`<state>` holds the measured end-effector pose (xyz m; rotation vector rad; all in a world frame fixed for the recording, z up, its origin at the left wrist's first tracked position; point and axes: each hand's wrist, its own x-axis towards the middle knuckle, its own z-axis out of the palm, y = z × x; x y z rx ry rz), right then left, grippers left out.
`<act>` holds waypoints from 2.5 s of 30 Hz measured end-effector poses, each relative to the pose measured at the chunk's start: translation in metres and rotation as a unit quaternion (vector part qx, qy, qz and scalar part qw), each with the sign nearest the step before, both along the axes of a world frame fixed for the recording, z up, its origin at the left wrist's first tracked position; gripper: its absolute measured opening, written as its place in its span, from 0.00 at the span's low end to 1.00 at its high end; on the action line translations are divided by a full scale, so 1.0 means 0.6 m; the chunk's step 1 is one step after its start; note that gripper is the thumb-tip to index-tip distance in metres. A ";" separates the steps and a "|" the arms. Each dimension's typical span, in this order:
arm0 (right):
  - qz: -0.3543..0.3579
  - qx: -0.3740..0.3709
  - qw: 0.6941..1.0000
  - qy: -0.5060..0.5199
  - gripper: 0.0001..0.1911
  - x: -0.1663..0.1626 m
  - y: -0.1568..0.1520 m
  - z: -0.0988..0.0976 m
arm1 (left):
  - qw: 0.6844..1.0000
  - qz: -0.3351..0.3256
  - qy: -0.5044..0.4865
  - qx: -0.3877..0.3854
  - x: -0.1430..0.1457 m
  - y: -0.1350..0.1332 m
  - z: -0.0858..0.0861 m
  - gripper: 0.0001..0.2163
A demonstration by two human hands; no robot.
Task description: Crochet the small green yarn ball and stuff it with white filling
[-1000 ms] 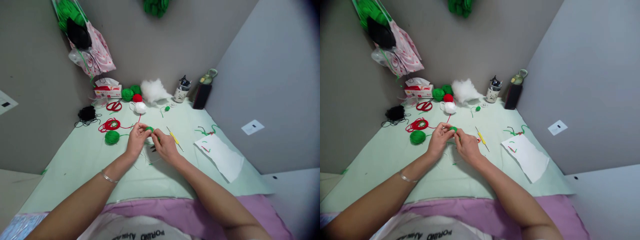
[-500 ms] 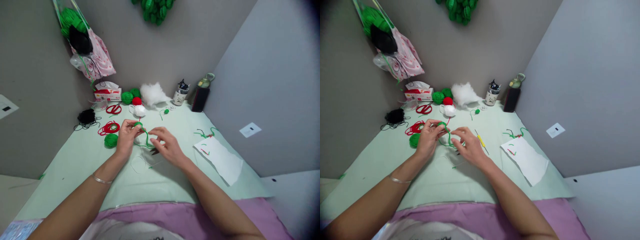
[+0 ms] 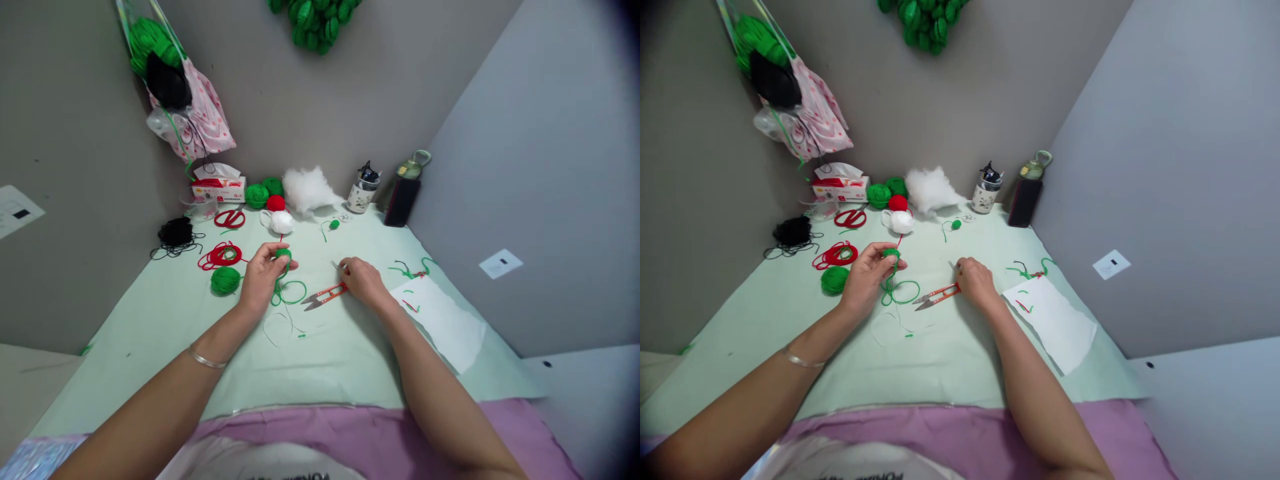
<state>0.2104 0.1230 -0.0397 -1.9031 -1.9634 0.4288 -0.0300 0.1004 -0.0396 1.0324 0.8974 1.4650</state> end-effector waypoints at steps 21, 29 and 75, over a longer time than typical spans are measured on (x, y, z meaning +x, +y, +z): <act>0.151 -0.256 0.771 0.563 0.13 -0.105 -0.082 0.053 | 0.996 -0.013 0.085 0.027 0.019 -0.012 -0.010 0.11; 0.129 -0.298 0.716 0.617 0.12 -0.106 -0.079 0.051 | 0.993 -0.001 0.109 0.041 0.021 -0.014 -0.016 0.11; 0.165 -0.250 0.759 0.579 0.12 -0.105 -0.089 0.068 | 0.987 0.003 0.147 0.060 0.016 -0.012 0.001 0.10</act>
